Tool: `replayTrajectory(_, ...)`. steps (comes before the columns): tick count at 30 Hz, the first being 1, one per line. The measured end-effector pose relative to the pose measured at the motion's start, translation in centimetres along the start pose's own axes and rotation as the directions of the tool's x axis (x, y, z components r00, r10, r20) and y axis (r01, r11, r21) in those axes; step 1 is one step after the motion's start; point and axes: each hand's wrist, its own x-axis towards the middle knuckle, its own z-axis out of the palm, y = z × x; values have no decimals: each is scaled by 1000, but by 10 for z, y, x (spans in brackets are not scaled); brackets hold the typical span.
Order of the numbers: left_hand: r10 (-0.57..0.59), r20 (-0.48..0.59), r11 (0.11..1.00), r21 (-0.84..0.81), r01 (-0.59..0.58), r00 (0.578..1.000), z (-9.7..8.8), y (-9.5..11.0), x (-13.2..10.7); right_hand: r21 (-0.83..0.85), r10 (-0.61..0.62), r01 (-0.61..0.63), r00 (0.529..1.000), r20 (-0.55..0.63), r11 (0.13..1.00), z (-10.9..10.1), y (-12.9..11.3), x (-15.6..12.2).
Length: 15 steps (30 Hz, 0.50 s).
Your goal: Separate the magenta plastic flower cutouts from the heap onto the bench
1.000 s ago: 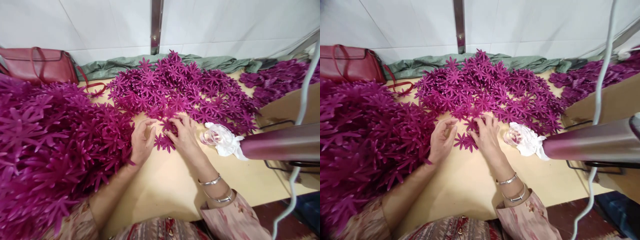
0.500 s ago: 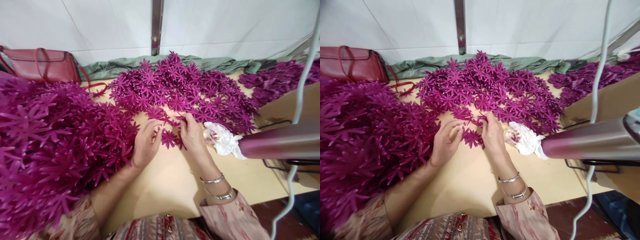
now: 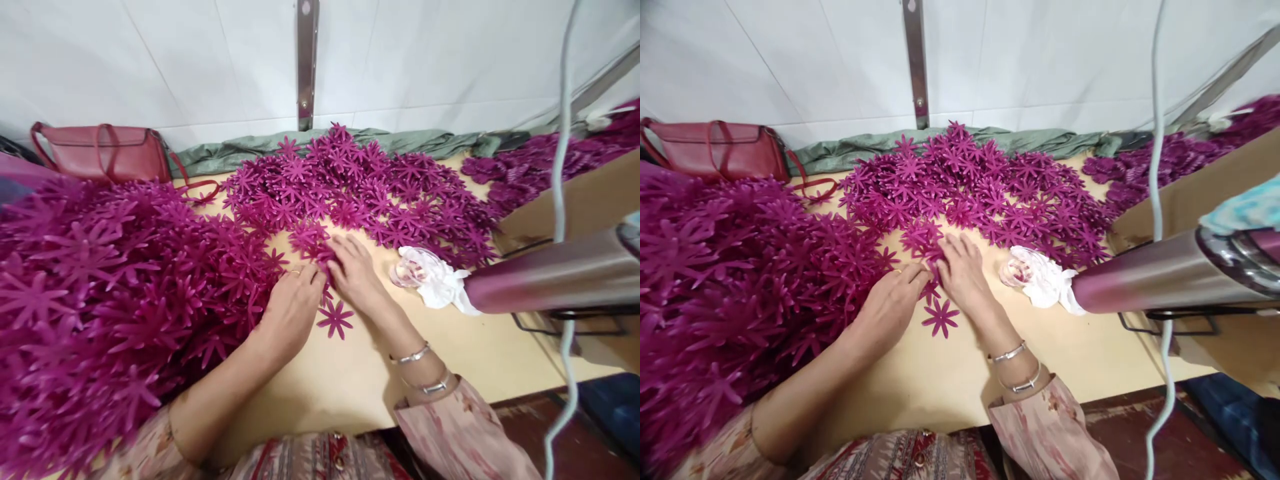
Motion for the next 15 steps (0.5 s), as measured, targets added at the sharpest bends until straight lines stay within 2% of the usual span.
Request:
replayTrajectory(3,11,-25,1000,15,-11,1000,-23,-6,-11,-76,-35,45,991,131,996,-1,-28,-20)
replayTrajectory(5,6,-37,1000,27,-5,999,-38,-13,-19,-68,-97,113,976,197,991,-11,-43,-35)
replayTrajectory(8,13,-50,998,64,-10,999,-57,-23,-27,-26,-116,124,972,205,992,-32,-53,-43)
replayTrajectory(11,-11,-128,993,111,25,992,-65,-27,-28,-1,-46,47,994,103,999,-42,-50,-22)
replayTrajectory(13,-42,-157,990,129,62,987,-66,-26,-25,9,-37,37,999,23,999,-36,-47,1)
replayTrajectory(15,-54,-177,989,126,77,983,-65,-24,-23,2,-98,98,995,0,995,-22,-45,23)
